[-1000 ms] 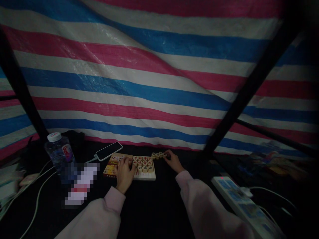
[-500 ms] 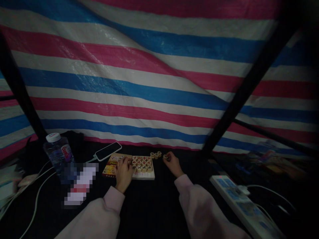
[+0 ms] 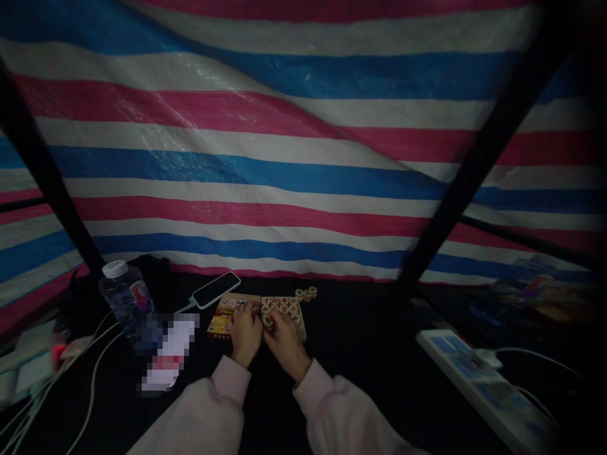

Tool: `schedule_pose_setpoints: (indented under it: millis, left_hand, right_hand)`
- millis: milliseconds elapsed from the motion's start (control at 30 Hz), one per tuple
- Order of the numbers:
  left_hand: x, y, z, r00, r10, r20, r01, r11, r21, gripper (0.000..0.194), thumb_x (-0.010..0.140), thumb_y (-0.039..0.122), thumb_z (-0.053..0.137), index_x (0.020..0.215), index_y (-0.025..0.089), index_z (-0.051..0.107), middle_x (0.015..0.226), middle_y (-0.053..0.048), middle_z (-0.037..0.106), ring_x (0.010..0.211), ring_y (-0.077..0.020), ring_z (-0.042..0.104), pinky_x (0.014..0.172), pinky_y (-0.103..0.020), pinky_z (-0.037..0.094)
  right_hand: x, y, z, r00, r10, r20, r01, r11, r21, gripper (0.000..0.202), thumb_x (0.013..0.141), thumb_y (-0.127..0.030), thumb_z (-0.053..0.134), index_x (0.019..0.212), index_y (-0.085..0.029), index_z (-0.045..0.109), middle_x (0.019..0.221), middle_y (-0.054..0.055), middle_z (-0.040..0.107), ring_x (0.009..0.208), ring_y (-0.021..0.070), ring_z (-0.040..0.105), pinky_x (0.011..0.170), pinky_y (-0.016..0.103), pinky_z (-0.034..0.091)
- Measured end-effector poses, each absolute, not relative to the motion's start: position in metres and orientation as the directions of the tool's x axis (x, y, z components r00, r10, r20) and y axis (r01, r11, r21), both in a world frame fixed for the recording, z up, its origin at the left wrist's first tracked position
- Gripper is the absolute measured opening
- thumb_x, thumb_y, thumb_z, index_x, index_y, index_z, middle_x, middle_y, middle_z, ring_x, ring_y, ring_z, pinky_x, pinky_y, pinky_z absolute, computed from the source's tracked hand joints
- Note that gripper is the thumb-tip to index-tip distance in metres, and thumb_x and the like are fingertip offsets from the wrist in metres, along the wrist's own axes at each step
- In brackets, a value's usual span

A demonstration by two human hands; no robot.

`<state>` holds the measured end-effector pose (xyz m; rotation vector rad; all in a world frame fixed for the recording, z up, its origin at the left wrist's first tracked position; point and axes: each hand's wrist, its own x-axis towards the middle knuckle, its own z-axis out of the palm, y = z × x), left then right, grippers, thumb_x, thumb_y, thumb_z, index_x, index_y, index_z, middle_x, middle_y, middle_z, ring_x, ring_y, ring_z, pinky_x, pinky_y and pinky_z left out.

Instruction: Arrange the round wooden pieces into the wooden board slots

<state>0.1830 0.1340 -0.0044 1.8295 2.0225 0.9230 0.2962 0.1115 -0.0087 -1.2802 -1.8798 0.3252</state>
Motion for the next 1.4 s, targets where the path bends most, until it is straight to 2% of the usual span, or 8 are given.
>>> schedule_pose_setpoints:
  millis: [100, 433, 667, 867, 1067, 1167, 1267, 1400]
  left_hand:
    - [0.184, 0.134, -0.004, -0.180, 0.960, 0.213, 0.798, 0.015, 0.603, 0.029, 0.083, 0.015, 0.039, 0.103, 0.022, 0.059, 0.113, -0.006, 0.062, 0.110, -0.0216, 0.050, 0.092, -0.039, 0.032]
    - [0.185, 0.133, -0.003, -0.179, 0.961, 0.211, 0.796, 0.015, 0.605, 0.028, 0.084, 0.016, 0.039, 0.103, 0.022, 0.058, 0.115, -0.006, 0.061, 0.112, -0.0214, 0.049, 0.093, -0.038, 0.031]
    - [0.185, 0.132, -0.006, -0.165, 0.954, 0.252, 0.809, -0.015, 0.588, 0.028, 0.084, 0.017, 0.038, 0.102, 0.022, 0.059, 0.113, -0.005, 0.062, 0.109, -0.0222, 0.050, 0.091, -0.039, 0.032]
    - [0.184, 0.133, -0.008, -0.160, 0.958, 0.237, 0.816, -0.007, 0.579, 0.029, 0.084, 0.017, 0.038, 0.104, 0.022, 0.059, 0.113, -0.006, 0.061, 0.111, -0.0223, 0.050, 0.094, -0.040, 0.031]
    - [0.184, 0.134, -0.009, -0.162, 0.963, 0.216, 0.826, 0.012, 0.564, 0.032, 0.083, 0.016, 0.039, 0.106, 0.022, 0.059, 0.119, -0.007, 0.059, 0.115, -0.0232, 0.047, 0.094, -0.040, 0.032]
    - [0.184, 0.134, -0.009, -0.164, 0.964, 0.210, 0.823, 0.016, 0.568, 0.031, 0.083, 0.016, 0.039, 0.105, 0.023, 0.059, 0.117, -0.007, 0.060, 0.115, -0.0229, 0.047, 0.094, -0.040, 0.031]
    - [0.183, 0.135, -0.009, -0.164, 0.965, 0.207, 0.813, 0.014, 0.582, 0.031, 0.083, 0.015, 0.038, 0.104, 0.024, 0.060, 0.116, -0.006, 0.060, 0.113, -0.0225, 0.048, 0.094, -0.040, 0.031]
    - [0.183, 0.135, -0.009, -0.164, 0.964, 0.207, 0.805, 0.010, 0.593, 0.031, 0.083, 0.014, 0.039, 0.104, 0.025, 0.060, 0.116, -0.005, 0.060, 0.112, -0.0229, 0.049, 0.092, -0.041, 0.031]
  right_hand:
    - [0.298, 0.110, -0.012, -0.151, 0.850, 0.504, 0.707, 0.449, -0.547, 0.021, 0.073, -0.012, 0.054, 0.092, -0.020, 0.055, 0.092, 0.007, 0.061, 0.089, 0.0215, 0.055, 0.080, 0.035, 0.044]
    - [0.300, 0.104, -0.015, -0.178, 0.863, 0.473, 0.829, 0.390, -0.400, 0.005, 0.077, -0.022, 0.056, 0.081, -0.022, 0.054, 0.079, 0.004, 0.061, 0.082, 0.0222, 0.053, 0.077, 0.035, 0.036]
    - [0.301, 0.103, -0.010, -0.195, 0.873, 0.447, 0.813, 0.399, -0.425, 0.007, 0.075, -0.025, 0.059, 0.079, -0.022, 0.055, 0.080, 0.002, 0.063, 0.084, 0.0213, 0.052, 0.078, 0.035, 0.032]
    - [0.301, 0.100, -0.004, -0.187, 0.843, 0.503, 0.814, 0.420, -0.401, 0.002, 0.077, -0.023, 0.056, 0.076, -0.022, 0.057, 0.081, 0.002, 0.062, 0.086, 0.0210, 0.050, 0.081, 0.036, 0.030]
    - [0.329, 0.116, 0.031, -0.004, 0.789, 0.615, 0.815, 0.359, -0.455, 0.023, 0.080, -0.014, 0.046, 0.096, -0.022, 0.060, 0.099, 0.005, 0.060, 0.096, 0.0208, 0.050, 0.084, 0.036, 0.032]
    - [0.363, 0.144, 0.039, 0.088, 0.816, 0.571, 0.854, 0.234, -0.466, 0.042, 0.075, -0.007, 0.043, 0.112, -0.021, 0.056, 0.111, 0.008, 0.058, 0.102, 0.0228, 0.050, 0.086, 0.037, 0.036]
    - [0.398, 0.171, 0.021, 0.094, 0.869, 0.486, 0.887, 0.149, -0.438, 0.061, 0.071, -0.003, 0.043, 0.130, -0.018, 0.044, 0.133, 0.013, 0.044, 0.117, 0.0272, 0.044, 0.092, 0.042, 0.037]
    - [0.427, 0.191, -0.024, 0.006, 0.922, 0.388, 0.870, 0.186, -0.457, 0.074, 0.064, 0.004, 0.038, 0.135, -0.017, 0.037, 0.143, 0.012, 0.035, 0.129, 0.0233, 0.035, 0.101, 0.041, 0.036]
